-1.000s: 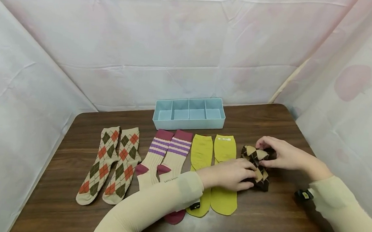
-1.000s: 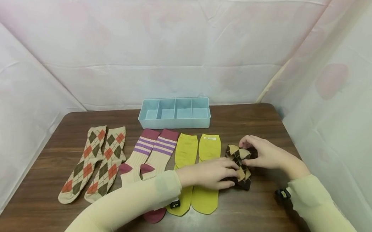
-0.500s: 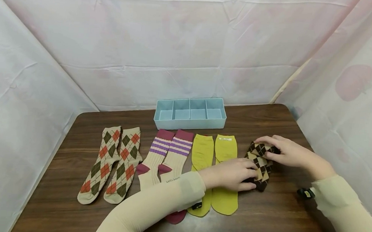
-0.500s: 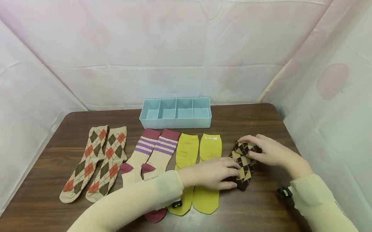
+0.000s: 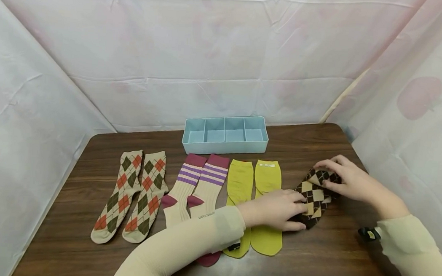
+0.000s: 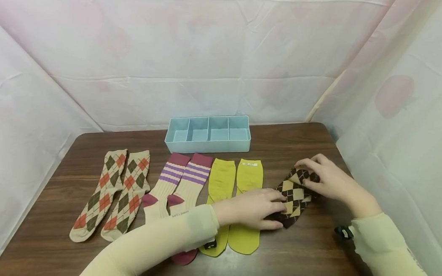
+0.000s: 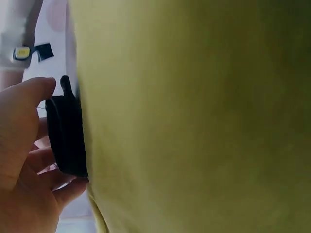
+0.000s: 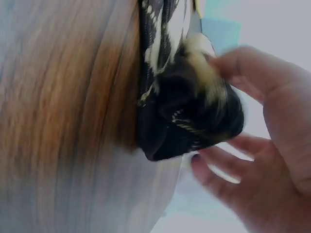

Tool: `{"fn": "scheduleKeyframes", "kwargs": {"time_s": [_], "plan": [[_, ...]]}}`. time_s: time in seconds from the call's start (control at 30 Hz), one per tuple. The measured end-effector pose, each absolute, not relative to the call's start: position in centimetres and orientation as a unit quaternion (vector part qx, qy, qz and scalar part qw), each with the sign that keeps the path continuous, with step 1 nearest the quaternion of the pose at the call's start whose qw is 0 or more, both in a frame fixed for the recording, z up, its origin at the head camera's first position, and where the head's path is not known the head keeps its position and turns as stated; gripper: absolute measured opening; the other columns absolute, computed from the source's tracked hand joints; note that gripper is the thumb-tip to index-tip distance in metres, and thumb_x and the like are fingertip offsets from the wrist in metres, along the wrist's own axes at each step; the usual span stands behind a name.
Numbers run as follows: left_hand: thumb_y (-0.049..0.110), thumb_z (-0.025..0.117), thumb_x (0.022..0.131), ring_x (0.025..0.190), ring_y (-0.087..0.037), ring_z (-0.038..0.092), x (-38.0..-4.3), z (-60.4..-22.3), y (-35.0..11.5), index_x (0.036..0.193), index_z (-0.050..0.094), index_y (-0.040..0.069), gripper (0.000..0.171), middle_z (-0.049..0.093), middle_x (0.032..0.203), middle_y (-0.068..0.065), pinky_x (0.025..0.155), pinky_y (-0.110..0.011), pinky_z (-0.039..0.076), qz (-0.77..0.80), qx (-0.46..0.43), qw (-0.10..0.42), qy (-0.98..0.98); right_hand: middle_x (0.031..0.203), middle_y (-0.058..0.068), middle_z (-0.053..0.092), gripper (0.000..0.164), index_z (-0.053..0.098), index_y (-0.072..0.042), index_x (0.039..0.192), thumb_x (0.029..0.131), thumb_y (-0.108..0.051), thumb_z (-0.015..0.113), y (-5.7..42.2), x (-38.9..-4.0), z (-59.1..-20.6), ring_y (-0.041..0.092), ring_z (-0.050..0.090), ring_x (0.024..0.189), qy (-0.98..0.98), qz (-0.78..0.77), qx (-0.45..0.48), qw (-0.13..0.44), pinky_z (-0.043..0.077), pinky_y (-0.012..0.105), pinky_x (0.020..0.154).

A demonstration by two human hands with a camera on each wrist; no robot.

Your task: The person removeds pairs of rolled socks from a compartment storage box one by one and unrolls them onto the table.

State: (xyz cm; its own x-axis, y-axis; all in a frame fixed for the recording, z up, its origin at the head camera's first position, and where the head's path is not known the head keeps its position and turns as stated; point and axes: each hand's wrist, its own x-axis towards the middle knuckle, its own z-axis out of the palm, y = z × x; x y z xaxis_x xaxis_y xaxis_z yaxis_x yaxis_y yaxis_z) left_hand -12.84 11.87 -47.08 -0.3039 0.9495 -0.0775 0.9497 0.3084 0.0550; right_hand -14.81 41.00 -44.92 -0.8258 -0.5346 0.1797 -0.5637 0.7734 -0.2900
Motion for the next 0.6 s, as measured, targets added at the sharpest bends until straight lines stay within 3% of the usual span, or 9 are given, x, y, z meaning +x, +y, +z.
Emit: {"fn": "scheduleKeyframes", "kwargs": {"time_s": [0.1,0.2,0.37,0.5,0.6], "plan": [[0.059,0.047,0.114,0.136,-0.013,0.056,-12.3,-47.0,11.7,0.15,0.065,0.025,0.053,0.06,0.148,0.002,0.118,-0.027,0.042,-0.015,0.595,0.037,0.802,0.11,0.005,0.065,0.048,0.074,-0.016,0.123,0.082,0.005,0.09,41.4,-15.6,-45.4,0.021,0.062,0.095,-0.929,0.159,0.316,0.105,0.053,0.047,0.076],[0.058,0.043,0.115,0.13,-0.012,0.056,-12.0,-47.1,11.5,0.149,0.066,0.027,0.051,0.06,0.143,0.005,0.114,-0.027,0.043,-0.02,0.595,0.038,0.803,0.105,-0.001,0.068,0.04,0.077,-0.014,0.114,0.081,0.002,0.092,41.8,-15.9,-45.7,0.018,0.062,0.091,-0.924,0.162,0.325,0.12,0.052,0.04,0.076],[0.056,0.042,0.116,0.131,-0.012,0.056,-11.5,-47.0,11.2,0.15,0.066,0.029,0.05,0.061,0.144,0.005,0.113,-0.027,0.044,-0.024,0.597,0.031,0.801,0.111,0.002,0.069,0.045,0.074,-0.01,0.122,0.083,-0.011,0.096,42.2,-16.3,-46.2,0.017,0.064,0.097,-0.934,0.163,0.304,0.095,0.053,0.041,0.081],[0.057,0.043,0.115,0.132,-0.012,0.056,-11.3,-47.1,11.0,0.151,0.066,0.029,0.051,0.06,0.145,0.004,0.114,-0.027,0.043,-0.029,0.604,0.023,0.796,0.115,0.009,0.068,0.045,0.067,-0.004,0.129,0.09,-0.006,0.09,42.7,-17.7,-46.9,0.024,0.064,0.099,-0.943,0.175,0.269,0.087,0.053,0.049,0.083],[0.057,0.043,0.115,0.134,-0.012,0.055,-11.2,-47.2,11.0,0.153,0.064,0.029,0.051,0.059,0.147,0.004,0.116,-0.027,0.042,-0.028,0.604,0.025,0.796,0.114,0.015,0.065,0.042,0.064,-0.002,0.126,0.091,-0.002,0.088,43.0,-18.9,-47.5,0.031,0.065,0.1,-0.944,0.193,0.246,0.108,0.054,0.052,0.082]]}}
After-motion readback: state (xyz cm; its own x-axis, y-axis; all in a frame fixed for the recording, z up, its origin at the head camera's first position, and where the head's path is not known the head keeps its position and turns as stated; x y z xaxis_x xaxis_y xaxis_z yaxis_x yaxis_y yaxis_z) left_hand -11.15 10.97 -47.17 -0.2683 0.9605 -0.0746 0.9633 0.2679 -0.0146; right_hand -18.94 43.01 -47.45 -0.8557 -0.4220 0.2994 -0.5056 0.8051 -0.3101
